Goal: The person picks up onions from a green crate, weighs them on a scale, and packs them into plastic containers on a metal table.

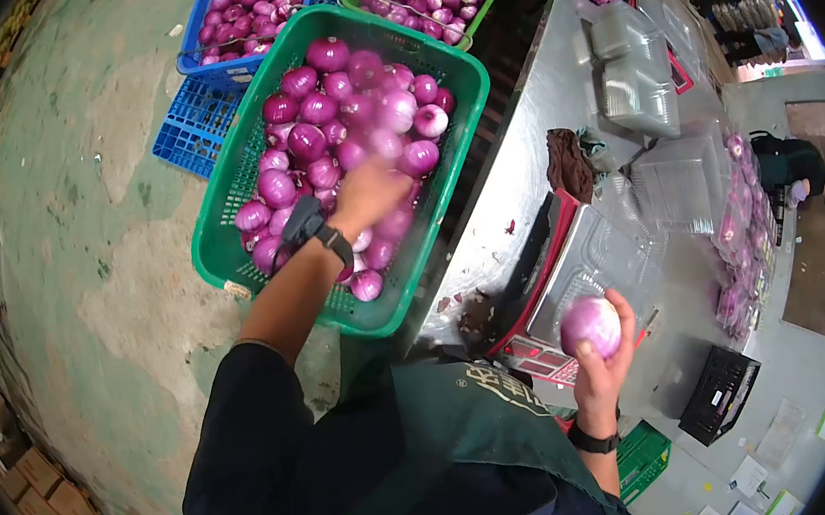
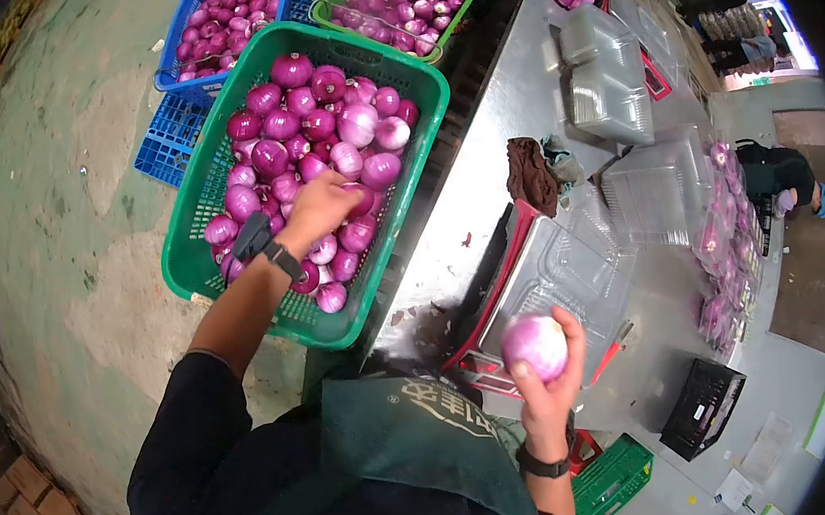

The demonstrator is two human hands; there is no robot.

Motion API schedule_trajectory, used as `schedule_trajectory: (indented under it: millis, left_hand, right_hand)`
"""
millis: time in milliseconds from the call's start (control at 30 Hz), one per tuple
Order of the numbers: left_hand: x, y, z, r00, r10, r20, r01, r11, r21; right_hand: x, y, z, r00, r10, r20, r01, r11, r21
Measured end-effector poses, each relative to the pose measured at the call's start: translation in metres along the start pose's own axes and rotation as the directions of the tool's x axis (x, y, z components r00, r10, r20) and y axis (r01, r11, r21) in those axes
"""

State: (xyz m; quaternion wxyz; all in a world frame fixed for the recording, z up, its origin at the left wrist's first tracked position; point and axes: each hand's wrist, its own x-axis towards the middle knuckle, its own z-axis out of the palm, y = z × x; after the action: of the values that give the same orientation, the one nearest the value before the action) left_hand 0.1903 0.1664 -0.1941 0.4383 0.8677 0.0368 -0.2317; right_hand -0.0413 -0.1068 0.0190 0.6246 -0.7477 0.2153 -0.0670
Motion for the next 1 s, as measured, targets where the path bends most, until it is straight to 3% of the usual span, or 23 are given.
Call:
schedule_trajectory:
  millis: [100,167,233,300,333,367,433,500,567,600,667,700,733,800,833,900,1000]
  left_hand:
    - [0.036,-0.031,-0.004,0.991,-0.064,-0.119,0.074,0.993,0.087]
    - [0.051,-0.048,-0.011,0.836,0.035,-0.548,0.165,0.936,0.311]
    - [0.062,-0.062,-0.027,0.768,-0.141,-0.625,0.286,0.948,0.137]
    - [0.080,-0.084,-0.023,0.643,-0.354,-0.679,0.474,0.880,-0.010]
    - [0.085,-0.091,-0.034,0.711,-0.429,-0.558,0.470,0.879,-0.077]
    - [0.098,-0.112,-0.032,0.714,-0.429,-0.553,0.474,0.878,-0.070]
    - [0.120,-0.141,-0.018,0.693,-0.377,-0.614,0.282,0.926,-0.250]
    - [0.117,-0.146,-0.024,0.725,-0.453,-0.519,0.274,0.881,-0.386]
    - [0.113,-0.154,-0.038,0.804,-0.534,-0.263,0.232,0.687,-0.689]
    - [0.088,-0.129,-0.050,0.882,-0.442,-0.164,0.146,0.587,-0.797]
    - [0.069,-0.129,-0.054,0.978,-0.206,0.033,0.083,0.243,-0.967]
    - [0.047,-0.109,-0.060,0.994,-0.082,0.076,0.082,0.082,-0.993]
    - [0.029,-0.094,-0.061,0.994,-0.078,0.072,0.079,0.087,-0.993]
    - [-0.004,-0.063,-0.058,0.970,0.170,0.177,0.199,-0.123,-0.972]
    - [-0.020,-0.043,-0.056,0.962,0.227,0.153,0.189,-0.143,-0.972]
    - [-0.040,-0.014,-0.046,0.872,0.464,0.154,0.254,-0.160,-0.954]
    - [-0.077,0.043,-0.022,0.832,0.520,0.193,0.247,-0.035,-0.969]
  right_hand:
    - [-0.002,0.005,-0.024,0.992,0.004,-0.129,0.001,0.999,0.036]
    - [-0.002,-0.002,-0.030,0.982,0.034,-0.186,-0.025,0.999,0.048]
    - [0.000,-0.002,-0.040,0.967,0.062,-0.247,-0.050,0.997,0.056]
    - [0.002,0.004,-0.054,0.939,0.107,-0.327,-0.060,0.987,0.148]
    - [0.003,0.006,-0.058,0.946,0.077,-0.316,-0.043,0.993,0.113]
    - [0.003,0.014,-0.067,0.943,0.086,-0.321,-0.052,0.992,0.113]
    - [0.003,0.027,-0.084,0.922,0.190,-0.337,-0.091,0.953,0.288]
    - [0.005,0.023,-0.086,0.924,0.187,-0.333,-0.090,0.954,0.287]
    - [0.010,0.016,-0.084,0.944,0.220,-0.247,-0.111,0.914,0.389]
    - [0.012,0.015,-0.083,0.943,0.217,-0.253,-0.104,0.913,0.394]
    - [0.013,0.014,-0.083,0.953,0.159,-0.258,-0.066,0.940,0.335]
    - [0.012,0.016,-0.084,0.953,0.159,-0.258,-0.064,0.938,0.341]
    - [0.012,0.019,-0.087,0.947,0.146,-0.285,-0.063,0.957,0.282]
    - [0.012,0.019,-0.087,0.930,0.144,-0.338,-0.070,0.973,0.221]
    - [0.012,0.021,-0.089,0.927,0.137,-0.348,-0.059,0.973,0.224]
    - [0.008,0.034,-0.100,0.939,0.037,-0.341,-0.031,0.999,0.023]
    - [0.004,0.041,-0.116,0.946,-0.093,-0.309,0.011,0.966,-0.257]
